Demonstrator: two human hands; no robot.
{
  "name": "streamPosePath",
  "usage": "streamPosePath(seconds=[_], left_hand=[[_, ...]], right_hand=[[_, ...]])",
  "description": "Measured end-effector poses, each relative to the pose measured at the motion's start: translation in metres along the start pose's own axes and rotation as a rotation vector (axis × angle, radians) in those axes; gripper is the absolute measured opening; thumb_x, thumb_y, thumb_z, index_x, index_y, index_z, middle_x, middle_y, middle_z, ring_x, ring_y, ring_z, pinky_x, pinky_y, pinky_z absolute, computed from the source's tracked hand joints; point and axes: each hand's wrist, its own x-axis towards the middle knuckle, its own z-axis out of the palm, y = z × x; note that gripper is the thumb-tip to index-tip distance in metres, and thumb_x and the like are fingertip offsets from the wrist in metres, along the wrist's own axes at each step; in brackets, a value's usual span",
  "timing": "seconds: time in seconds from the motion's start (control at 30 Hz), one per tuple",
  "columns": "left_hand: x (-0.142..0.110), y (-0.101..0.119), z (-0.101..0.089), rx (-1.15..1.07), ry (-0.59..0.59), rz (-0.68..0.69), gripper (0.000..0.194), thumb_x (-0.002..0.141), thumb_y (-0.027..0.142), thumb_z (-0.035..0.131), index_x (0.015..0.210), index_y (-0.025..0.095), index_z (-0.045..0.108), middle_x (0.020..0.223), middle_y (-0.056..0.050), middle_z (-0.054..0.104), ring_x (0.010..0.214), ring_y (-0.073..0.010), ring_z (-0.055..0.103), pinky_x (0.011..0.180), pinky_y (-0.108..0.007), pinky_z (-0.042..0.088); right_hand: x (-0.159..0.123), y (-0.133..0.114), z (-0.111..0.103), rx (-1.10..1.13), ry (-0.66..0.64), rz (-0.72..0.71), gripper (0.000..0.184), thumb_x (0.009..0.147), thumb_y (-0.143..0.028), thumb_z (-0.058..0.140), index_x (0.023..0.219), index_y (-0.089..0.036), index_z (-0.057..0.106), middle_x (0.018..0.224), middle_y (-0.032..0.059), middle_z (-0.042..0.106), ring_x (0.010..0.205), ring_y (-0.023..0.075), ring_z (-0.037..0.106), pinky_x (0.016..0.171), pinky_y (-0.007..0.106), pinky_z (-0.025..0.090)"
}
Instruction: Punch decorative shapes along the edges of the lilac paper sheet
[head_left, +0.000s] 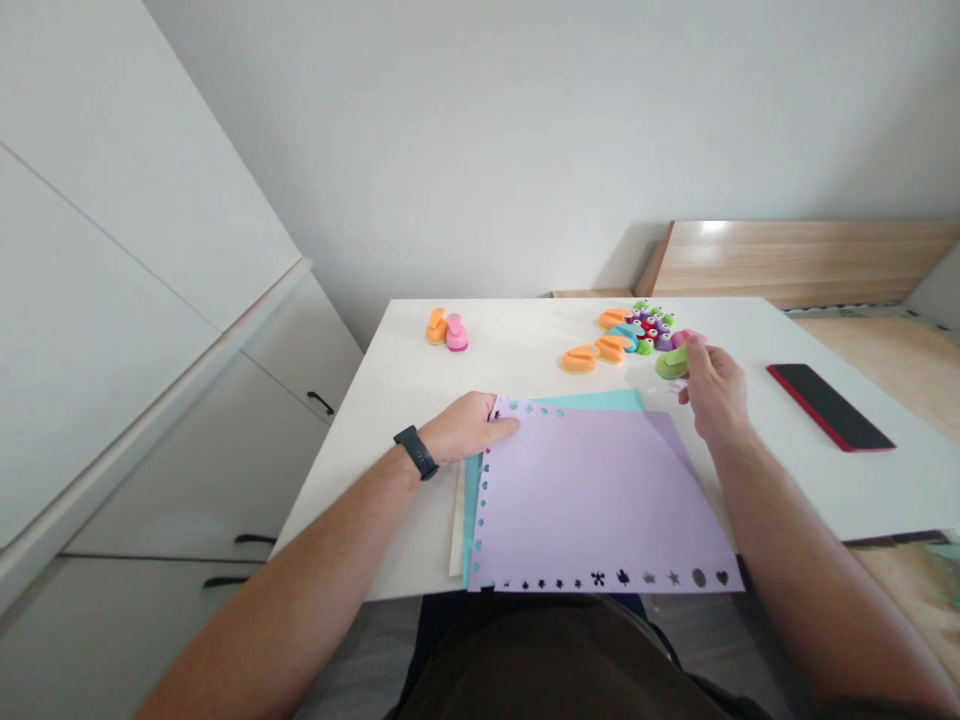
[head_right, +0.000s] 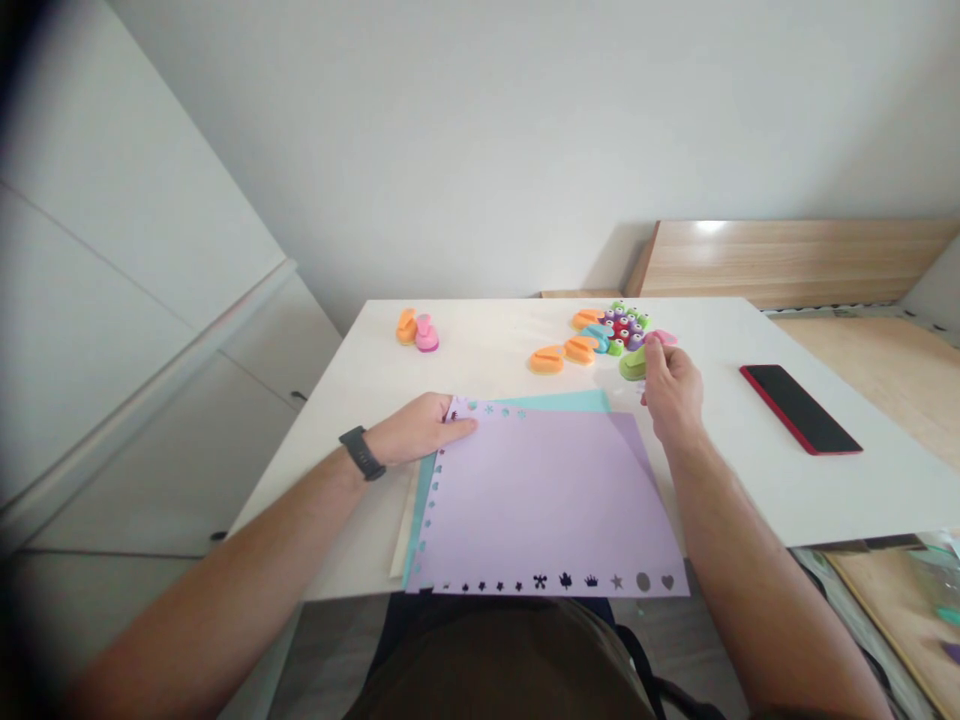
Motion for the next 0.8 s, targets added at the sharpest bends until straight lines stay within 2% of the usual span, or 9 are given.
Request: streamPosePath(seconds=[0.23,0.53,0.8], left_hand=[[-0.0014,0.0036,0.0013,-0.032,0.013,-0.036,0.027,0.076,0.044,0.071,0.078,0.017,0.069,0.07,-0.003,0.07,0.068,-0.0198,0.065,0.058,-0.026,0.048],[-0.0019,0.0064,0.0021,-0.028,0.014,-0.043,0.027,0.074,0.043,0.073,0.078,0.016,0.07,0.072,-0.003,0.072,0.071,-0.0211,0.067,0.059,-0.026,0.049],[-0.0001,0.0038,0.0038,0.001,0.032,-0.03,0.026,0.075,0.043,0.072,0.077,0.017,0.068,0.066,-0.002,0.068,0.07,-0.0208,0.066,0.06,-0.027,0.048]], right_hand=[[-0.0012,-0.0001,0.0048,0.081,-0.035,-0.005,0.056,0.088,-0.072,0.058,0.093,-0.017,0.069,0.062,0.0024,0.065,0.038,0.0106,0.047,0.032,0.023,0.035],[-0.0005,0.0034,0.0071,0.065,-0.052,-0.026,0.059,0.088,-0.074,0.056,0.097,-0.017,0.07,0.062,0.0011,0.065,0.039,0.0106,0.049,0.034,0.023,0.035],[0.0011,0.0029,0.0057,0.089,-0.01,0.0,0.059,0.087,-0.074,0.057,0.091,-0.017,0.07,0.061,0.0012,0.064,0.038,0.0106,0.047,0.033,0.023,0.035]])
